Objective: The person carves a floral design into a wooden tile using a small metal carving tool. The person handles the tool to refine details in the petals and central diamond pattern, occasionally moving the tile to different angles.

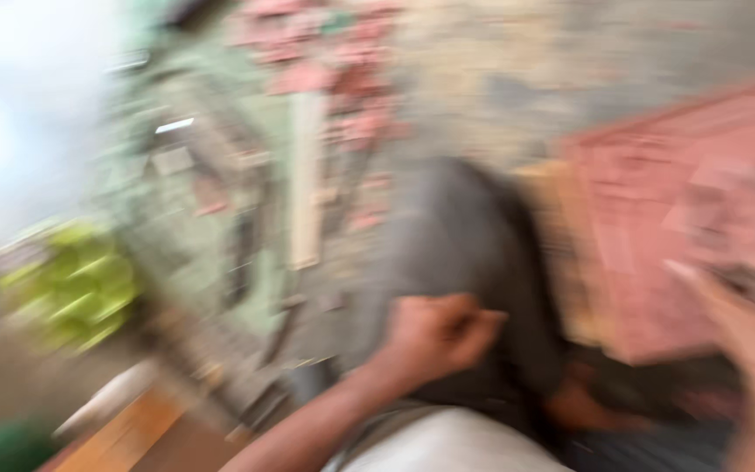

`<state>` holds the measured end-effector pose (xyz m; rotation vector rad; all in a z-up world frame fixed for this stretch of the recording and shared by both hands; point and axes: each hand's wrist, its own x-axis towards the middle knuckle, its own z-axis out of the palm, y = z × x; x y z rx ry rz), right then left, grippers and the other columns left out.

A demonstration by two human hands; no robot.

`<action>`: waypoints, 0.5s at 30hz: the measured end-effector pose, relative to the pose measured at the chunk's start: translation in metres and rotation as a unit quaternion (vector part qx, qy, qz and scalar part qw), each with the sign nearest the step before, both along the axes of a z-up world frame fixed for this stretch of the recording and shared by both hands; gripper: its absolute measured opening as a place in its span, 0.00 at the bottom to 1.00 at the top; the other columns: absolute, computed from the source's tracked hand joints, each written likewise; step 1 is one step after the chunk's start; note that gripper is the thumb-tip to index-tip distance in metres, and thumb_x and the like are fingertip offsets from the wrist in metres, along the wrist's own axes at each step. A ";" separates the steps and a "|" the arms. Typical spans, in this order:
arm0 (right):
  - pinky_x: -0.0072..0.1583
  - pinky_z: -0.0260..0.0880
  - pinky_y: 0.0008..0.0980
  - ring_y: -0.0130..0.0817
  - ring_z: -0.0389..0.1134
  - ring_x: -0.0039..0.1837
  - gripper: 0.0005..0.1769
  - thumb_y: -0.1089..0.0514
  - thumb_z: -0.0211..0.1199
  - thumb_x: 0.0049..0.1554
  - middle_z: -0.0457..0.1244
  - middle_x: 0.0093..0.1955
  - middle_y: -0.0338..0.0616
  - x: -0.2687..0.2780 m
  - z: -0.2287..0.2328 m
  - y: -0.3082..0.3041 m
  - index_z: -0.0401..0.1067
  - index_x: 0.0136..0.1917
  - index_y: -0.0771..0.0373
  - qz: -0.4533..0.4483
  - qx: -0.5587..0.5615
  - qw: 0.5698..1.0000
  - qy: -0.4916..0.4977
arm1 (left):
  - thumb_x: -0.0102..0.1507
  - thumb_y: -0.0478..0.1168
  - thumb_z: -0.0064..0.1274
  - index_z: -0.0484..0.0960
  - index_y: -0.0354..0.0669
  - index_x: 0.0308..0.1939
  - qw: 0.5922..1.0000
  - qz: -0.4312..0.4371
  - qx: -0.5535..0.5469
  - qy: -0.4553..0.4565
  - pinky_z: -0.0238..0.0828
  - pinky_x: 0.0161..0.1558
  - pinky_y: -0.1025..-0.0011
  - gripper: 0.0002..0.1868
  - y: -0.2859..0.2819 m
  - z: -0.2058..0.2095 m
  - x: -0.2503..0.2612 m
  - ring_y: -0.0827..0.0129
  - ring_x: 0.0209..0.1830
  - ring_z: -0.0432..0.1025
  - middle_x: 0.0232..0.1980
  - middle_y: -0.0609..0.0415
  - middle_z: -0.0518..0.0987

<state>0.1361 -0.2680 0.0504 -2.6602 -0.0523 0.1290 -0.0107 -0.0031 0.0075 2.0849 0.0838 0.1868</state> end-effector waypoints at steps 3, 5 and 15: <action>0.41 0.69 0.32 0.33 0.69 0.36 0.12 0.59 0.79 0.53 0.69 0.35 0.47 -0.017 -0.046 0.037 0.80 0.45 0.67 0.053 0.051 0.997 -0.006 | 0.68 0.49 0.59 0.79 0.47 0.31 1.000 -0.007 -0.008 -0.005 0.71 0.23 0.67 0.15 0.001 -0.009 -0.011 0.64 0.19 0.75 0.23 0.54 0.76; 0.41 0.69 0.31 0.32 0.69 0.37 0.12 0.58 0.79 0.54 0.69 0.35 0.47 -0.027 -0.078 0.059 0.80 0.45 0.67 0.059 0.060 0.996 0.001 | 0.66 0.50 0.60 0.81 0.46 0.32 1.000 0.004 0.026 0.012 0.73 0.26 0.68 0.14 0.000 -0.009 -0.016 0.64 0.20 0.76 0.20 0.55 0.77; 0.45 0.71 0.27 0.29 0.71 0.38 0.09 0.58 0.77 0.57 0.70 0.36 0.45 -0.070 -0.175 -0.003 0.80 0.45 0.64 0.076 0.088 0.993 0.008 | 0.68 0.46 0.61 0.83 0.41 0.35 0.985 0.060 -0.155 -0.039 0.70 0.27 0.78 0.13 0.022 -0.006 -0.036 0.80 0.22 0.73 0.24 0.57 0.78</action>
